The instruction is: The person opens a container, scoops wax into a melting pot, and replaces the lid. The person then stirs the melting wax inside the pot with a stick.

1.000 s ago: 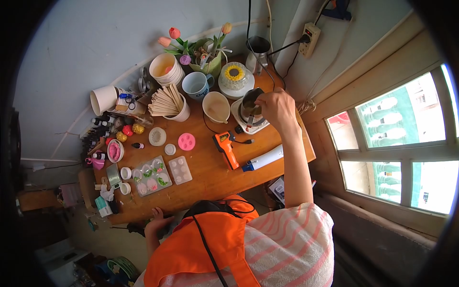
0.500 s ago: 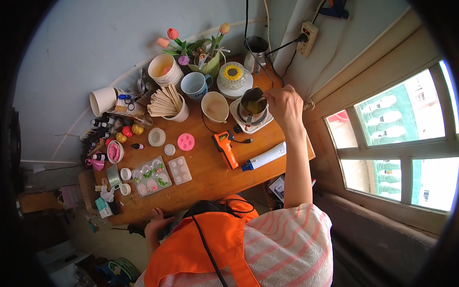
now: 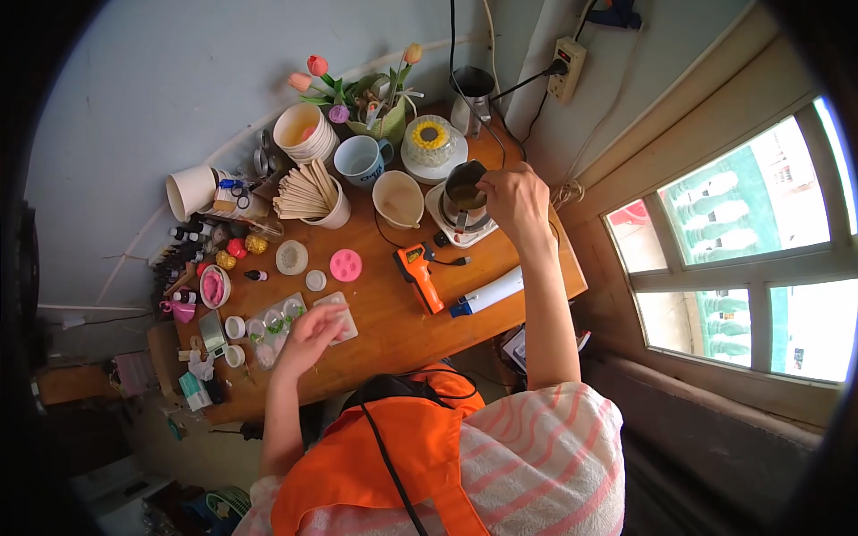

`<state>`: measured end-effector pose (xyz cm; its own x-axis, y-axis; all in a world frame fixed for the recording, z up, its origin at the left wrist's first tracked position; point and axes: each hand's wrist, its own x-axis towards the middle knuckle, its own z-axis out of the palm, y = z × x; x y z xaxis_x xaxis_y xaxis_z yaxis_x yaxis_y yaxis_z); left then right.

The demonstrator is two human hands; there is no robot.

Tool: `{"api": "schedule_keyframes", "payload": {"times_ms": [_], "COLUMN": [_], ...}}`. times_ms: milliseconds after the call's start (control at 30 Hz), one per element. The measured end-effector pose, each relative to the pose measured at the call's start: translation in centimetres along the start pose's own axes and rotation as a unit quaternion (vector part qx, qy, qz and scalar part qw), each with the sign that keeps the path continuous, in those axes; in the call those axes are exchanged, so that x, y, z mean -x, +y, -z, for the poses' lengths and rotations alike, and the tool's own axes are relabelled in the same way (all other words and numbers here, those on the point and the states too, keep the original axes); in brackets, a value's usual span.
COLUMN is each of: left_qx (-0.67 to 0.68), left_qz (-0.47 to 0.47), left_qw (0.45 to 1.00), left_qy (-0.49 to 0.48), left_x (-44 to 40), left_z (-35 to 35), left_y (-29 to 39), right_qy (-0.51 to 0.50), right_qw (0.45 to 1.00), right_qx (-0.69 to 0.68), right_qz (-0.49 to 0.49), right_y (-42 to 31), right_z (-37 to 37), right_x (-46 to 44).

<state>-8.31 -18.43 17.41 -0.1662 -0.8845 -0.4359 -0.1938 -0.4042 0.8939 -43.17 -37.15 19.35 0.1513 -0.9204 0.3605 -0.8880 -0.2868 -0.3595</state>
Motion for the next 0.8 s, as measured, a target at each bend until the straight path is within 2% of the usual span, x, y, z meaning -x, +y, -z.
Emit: {"api": "schedule_keyframes", "payload": {"times_ms": [100,167,233,333,467,533,633,733,800], "left_qx": [0.039,0.074,0.109,0.117,0.106,0.150,0.208,0.208,0.189], "left_qz": [-0.029,-0.013,0.018,0.062,0.089,0.044,0.036,-0.003,-0.031], "left_qw": [0.990,0.986,0.988,0.989,0.986,0.984,0.974,0.975,0.978], "left_qy": [-0.132,-0.148,-0.107,-0.073,-0.097,-0.086,-0.078,-0.074,-0.079], "left_x": [-4.9,-8.9,-11.9,-15.7,-18.2,-18.4,-19.0,-19.3,-19.2], "left_z": [-4.6,-7.8,-10.8,-13.8,-15.4,-15.9,-16.5,-16.6,-16.4], "left_y": [5.1,5.1,5.8,5.3,4.5,3.9,3.0,2.0,1.2], "right_qy": [0.017,-0.004,-0.026,0.013,0.044,0.035,0.063,0.092,0.114], "right_qw": [1.000,1.000,0.999,0.999,0.997,0.993,0.989,0.985,0.983], "right_qx": [-0.001,-0.018,-0.034,-0.015,-0.058,-0.109,-0.134,-0.142,-0.141], "right_qz": [0.012,0.019,0.026,0.031,0.020,0.024,0.029,-0.021,-0.019], "right_y": [-0.2,0.0,0.3,0.9,0.6,0.5,1.1,1.1,1.5], "right_z": [-0.4,-0.9,-1.0,-0.7,-1.2,-1.6,-2.8,-2.1,-1.7], "right_x": [0.2,0.4,0.6,0.9,1.0,1.2,1.3,1.4,1.6]}}
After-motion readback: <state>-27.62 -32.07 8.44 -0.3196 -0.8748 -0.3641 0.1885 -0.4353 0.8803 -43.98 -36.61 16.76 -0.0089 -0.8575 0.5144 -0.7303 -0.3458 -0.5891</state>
